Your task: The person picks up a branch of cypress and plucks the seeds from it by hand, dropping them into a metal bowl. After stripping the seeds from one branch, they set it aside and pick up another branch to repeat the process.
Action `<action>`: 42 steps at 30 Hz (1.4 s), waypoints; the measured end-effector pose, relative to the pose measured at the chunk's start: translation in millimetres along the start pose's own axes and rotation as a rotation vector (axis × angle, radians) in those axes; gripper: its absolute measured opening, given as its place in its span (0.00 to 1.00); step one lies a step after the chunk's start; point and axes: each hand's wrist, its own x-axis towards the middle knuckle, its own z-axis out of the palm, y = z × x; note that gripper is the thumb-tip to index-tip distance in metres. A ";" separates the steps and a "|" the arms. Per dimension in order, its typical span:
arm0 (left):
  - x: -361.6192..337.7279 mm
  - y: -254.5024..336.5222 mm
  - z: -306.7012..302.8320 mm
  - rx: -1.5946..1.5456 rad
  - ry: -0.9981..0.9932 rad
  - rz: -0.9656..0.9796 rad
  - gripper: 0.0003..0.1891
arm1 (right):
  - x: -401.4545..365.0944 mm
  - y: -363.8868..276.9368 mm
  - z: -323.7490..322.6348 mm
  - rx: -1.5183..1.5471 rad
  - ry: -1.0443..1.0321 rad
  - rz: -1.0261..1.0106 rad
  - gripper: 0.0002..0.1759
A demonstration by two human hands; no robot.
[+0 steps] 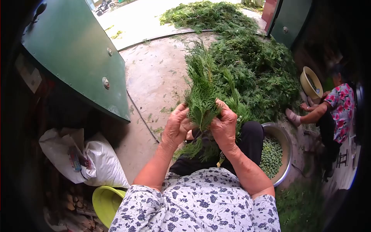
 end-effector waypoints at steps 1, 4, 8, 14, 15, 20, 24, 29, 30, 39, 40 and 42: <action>-8.9 10.1 6.6 -0.003 0.009 0.003 0.39 | -0.6 -0.7 2.2 -0.158 0.056 -0.128 0.14; -33.5 31.5 23.8 -0.112 -0.085 0.077 0.47 | -8.8 7.3 7.2 -0.357 -0.041 -0.213 0.22; -29.5 24.1 40.0 0.029 0.149 0.107 0.19 | -27.4 17.7 20.7 -0.611 -0.239 -0.398 0.27; -12.8 8.0 -6.4 0.444 0.172 0.314 0.14 | -39.0 19.2 20.1 -0.544 -0.296 -0.438 0.27; -10.4 7.9 -10.6 0.445 0.177 0.297 0.14 | -42.6 20.0 16.1 -0.542 -0.298 -0.421 0.27; -1.4 6.7 -12.1 -0.140 0.073 0.022 0.17 | -65.7 30.3 -5.3 -0.463 -0.267 -0.444 0.21; 1.7 0.4 -16.5 -0.125 0.124 0.042 0.18 | -66.2 35.7 -8.7 -0.542 -0.316 -0.418 0.21; 2.7 -1.4 -30.0 -0.189 0.315 0.088 0.09 | -64.3 41.2 -7.6 -0.570 -0.401 -0.453 0.22; 2.8 -0.9 -32.4 -0.187 0.319 0.090 0.09 | -64.6 43.1 -6.9 -0.565 -0.402 -0.453 0.22; 4.4 11.2 -45.9 0.234 0.602 0.448 0.26 | -63.2 56.1 -4.1 -0.535 -0.439 -0.488 0.22; 1.9 15.2 -39.0 0.396 0.619 0.517 0.27 | -63.7 58.3 -3.1 -0.543 -0.430 -0.496 0.22; -5.8 23.9 -21.0 0.633 0.564 0.642 0.30 | -64.1 61.0 -2.1 -0.577 -0.423 -0.508 0.22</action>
